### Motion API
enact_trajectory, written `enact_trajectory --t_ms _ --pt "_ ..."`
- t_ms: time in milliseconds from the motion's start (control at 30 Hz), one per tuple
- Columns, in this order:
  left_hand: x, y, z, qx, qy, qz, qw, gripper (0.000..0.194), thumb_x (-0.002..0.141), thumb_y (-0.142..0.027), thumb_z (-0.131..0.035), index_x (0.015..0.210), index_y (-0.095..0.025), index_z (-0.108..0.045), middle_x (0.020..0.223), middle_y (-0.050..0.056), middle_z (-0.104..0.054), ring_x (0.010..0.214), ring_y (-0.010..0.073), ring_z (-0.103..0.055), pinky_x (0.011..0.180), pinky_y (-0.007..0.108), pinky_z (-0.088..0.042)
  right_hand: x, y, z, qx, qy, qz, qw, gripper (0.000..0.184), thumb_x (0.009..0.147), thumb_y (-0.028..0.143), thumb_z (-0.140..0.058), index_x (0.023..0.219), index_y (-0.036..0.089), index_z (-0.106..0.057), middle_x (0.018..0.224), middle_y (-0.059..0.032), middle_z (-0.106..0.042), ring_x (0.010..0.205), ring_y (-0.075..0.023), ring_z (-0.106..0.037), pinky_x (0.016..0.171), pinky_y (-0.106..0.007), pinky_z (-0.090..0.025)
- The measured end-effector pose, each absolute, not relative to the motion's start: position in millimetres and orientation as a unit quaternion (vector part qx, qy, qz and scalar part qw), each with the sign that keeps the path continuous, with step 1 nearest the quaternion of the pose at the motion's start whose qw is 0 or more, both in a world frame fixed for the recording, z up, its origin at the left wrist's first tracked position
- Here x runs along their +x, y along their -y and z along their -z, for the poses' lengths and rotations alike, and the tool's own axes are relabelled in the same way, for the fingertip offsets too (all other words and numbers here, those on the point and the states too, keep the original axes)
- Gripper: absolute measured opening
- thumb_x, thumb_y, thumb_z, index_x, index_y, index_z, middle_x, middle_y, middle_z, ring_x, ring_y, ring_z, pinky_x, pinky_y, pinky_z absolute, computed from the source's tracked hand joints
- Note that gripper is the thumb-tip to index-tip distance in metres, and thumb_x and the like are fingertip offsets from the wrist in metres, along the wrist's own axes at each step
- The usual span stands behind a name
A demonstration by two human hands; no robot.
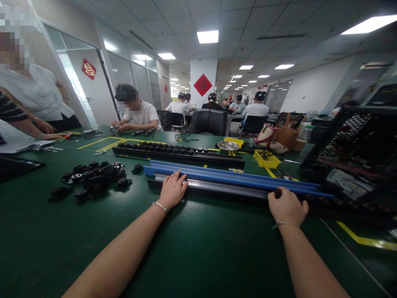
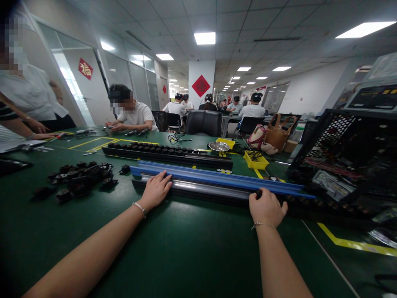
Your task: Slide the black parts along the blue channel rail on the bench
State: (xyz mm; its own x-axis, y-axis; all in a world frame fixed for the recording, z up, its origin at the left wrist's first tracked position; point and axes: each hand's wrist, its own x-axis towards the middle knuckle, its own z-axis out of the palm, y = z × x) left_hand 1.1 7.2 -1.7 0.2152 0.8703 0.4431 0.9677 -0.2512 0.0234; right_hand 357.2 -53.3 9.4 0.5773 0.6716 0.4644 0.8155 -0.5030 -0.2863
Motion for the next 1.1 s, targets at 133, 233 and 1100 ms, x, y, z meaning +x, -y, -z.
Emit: enact_trajectory --t_ms 133,233,1100 --pt "1 -7 2 -0.768 0.598 0.189 0.130 0.045 0.092 -0.042 -0.030 0.127 -0.024 -0.052 0.141 0.009 -0.042 0.126 0.0248 -0.042 0.102 0.042 -0.034 354 52 -8 -0.848 0.443 0.154 0.247 0.040 0.081 0.037 -0.037 0.108 0.017 -0.060 0.097 -0.0103 -0.064 0.092 -0.0237 -0.056 0.099 -0.046 -0.028" --pt "1 -7 2 -0.768 0.598 0.188 0.133 0.045 0.092 -0.041 -0.030 0.126 -0.023 -0.053 0.141 0.009 -0.043 0.126 0.0250 -0.042 0.102 0.042 -0.034 351 51 -7 -0.844 0.447 0.167 0.246 0.040 0.080 0.037 -0.038 0.107 0.017 -0.060 0.097 -0.0101 -0.064 0.091 -0.0226 -0.056 0.098 -0.044 -0.029" --pt "2 -6 3 -0.770 0.591 0.191 0.147 0.047 0.092 -0.040 -0.029 0.127 -0.021 -0.052 0.140 0.010 -0.043 0.127 0.0252 -0.042 0.102 0.042 -0.034 339 50 -10 -0.825 0.479 0.133 0.270 0.037 0.079 0.035 -0.043 0.107 0.017 -0.061 0.096 -0.0099 -0.063 0.086 -0.0225 -0.057 0.077 -0.034 -0.042"
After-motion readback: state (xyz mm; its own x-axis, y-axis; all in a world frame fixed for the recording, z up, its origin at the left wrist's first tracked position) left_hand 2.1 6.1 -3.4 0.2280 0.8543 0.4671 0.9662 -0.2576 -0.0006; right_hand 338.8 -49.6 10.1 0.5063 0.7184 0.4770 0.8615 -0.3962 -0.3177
